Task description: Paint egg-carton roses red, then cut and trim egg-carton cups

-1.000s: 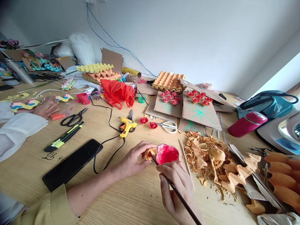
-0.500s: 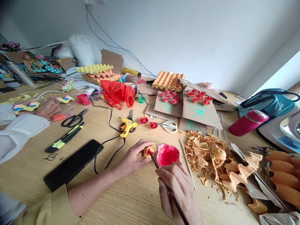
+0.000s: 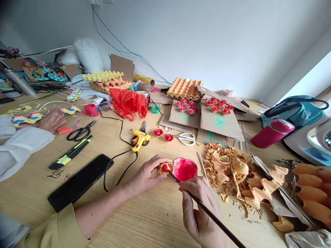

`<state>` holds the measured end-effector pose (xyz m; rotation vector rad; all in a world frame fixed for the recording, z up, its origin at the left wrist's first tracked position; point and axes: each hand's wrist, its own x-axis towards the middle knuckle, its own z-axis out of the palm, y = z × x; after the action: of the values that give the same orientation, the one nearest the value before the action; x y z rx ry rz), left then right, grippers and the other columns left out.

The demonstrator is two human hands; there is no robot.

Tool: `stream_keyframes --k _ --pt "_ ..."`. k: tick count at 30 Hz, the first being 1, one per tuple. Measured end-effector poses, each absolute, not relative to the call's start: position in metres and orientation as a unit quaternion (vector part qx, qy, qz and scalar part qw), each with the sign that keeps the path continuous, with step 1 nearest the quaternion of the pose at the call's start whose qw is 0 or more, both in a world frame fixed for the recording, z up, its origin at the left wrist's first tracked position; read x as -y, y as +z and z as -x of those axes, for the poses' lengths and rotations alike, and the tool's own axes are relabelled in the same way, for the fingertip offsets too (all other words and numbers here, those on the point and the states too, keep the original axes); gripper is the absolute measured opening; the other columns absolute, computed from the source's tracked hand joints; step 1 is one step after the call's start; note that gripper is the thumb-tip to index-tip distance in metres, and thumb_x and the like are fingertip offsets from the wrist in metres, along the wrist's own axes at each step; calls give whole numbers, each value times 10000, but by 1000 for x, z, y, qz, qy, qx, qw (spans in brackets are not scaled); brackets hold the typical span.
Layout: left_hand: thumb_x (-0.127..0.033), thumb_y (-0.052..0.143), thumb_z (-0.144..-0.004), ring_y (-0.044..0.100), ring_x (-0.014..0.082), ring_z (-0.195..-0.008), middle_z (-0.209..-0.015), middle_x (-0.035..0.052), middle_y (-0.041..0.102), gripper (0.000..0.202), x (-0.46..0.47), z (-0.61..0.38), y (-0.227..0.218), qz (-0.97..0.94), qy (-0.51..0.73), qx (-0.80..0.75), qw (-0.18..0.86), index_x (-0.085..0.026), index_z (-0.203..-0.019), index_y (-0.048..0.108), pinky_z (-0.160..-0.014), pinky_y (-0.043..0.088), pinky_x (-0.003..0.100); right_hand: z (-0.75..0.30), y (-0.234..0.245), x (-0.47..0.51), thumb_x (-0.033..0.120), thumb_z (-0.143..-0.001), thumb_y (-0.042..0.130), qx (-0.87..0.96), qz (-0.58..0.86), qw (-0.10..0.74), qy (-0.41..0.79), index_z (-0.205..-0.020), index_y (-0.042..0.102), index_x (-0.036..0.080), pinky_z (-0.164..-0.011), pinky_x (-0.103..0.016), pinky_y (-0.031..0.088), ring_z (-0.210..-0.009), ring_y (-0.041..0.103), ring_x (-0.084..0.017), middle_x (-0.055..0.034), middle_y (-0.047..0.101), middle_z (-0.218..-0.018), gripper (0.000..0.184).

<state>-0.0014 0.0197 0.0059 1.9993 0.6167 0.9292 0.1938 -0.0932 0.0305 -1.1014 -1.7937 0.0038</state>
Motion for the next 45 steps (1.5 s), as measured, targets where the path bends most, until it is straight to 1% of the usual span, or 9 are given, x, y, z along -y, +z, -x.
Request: stream_keyframes --k 7,12,18,25,28,32,37,40,45 --pt "-116 670 -895 643 212 -1156 -1232 78 678 388 -20 2 5 -792 375 -246 415 -219 -1266 618 -1032 502 349 -188 34 90 74 -956 518 752 450 481 6 -1126 622 202 -707 -308 530 -788 634 -160 -38 676 -861 237" --pt "-128 666 -908 642 213 -1168 -1234 82 677 355 -20 2 5 -791 376 -245 416 -214 -1249 621 -1043 498 349 -192 27 90 43 -937 535 732 441 519 1 -1124 633 184 -749 -328 533 -818 651 -167 -44 670 -875 253" --pt "-144 669 -920 651 211 -1161 -1236 96 679 352 -19 2 3 -797 378 -226 414 -208 -1261 607 -1025 507 338 -190 26 89 122 -985 546 720 491 490 -2 -1112 636 223 -735 -285 538 -798 666 -147 -16 680 -855 186" --pt "-148 679 -918 650 208 -1169 -1246 96 674 342 -20 1 2 -779 391 -236 429 -196 -1249 611 -1013 506 314 -192 26 91 31 -948 530 710 451 540 0 -1100 649 182 -768 -297 537 -811 664 -147 -27 676 -851 244" --pt "-185 672 -935 655 207 -1160 -1256 101 674 316 -20 0 1 -776 391 -224 441 -194 -1246 611 -992 514 303 -192 24 89 46 -953 544 707 459 537 8 -1111 650 186 -740 -283 527 -797 653 -138 -25 669 -866 236" --pt "-242 666 -951 664 212 -1148 -1253 113 680 291 -20 -2 -2 -757 397 -220 471 -183 -1230 611 -979 520 300 -191 24 88 69 -967 552 713 474 517 11 -1118 647 196 -774 -278 519 -785 652 -126 -10 663 -857 219" --pt "-280 681 -943 671 219 -1134 -1223 112 699 304 -20 -2 -1 -737 396 -236 495 -179 -1217 594 -1001 511 320 -190 25 91 24 -945 536 704 449 551 17 -1124 652 180 -809 -304 535 -807 664 -142 -21 681 -854 264" --pt "-264 680 -939 665 221 -1144 -1231 114 693 304 -19 -2 0 -732 400 -237 498 -178 -1217 593 -998 513 321 -191 24 92 27 -939 552 687 462 561 4 -1127 658 178 -767 -287 543 -787 668 -141 -26 686 -863 263" --pt "-251 671 -939 662 224 -1135 -1229 124 680 310 -18 -3 2 -734 398 -228 502 -169 -1229 601 -978 524 326 -189 22 91 70 -950 580 691 488 533 5 -1117 658 202 -696 -263 538 -757 667 -134 -15 682 -864 227"
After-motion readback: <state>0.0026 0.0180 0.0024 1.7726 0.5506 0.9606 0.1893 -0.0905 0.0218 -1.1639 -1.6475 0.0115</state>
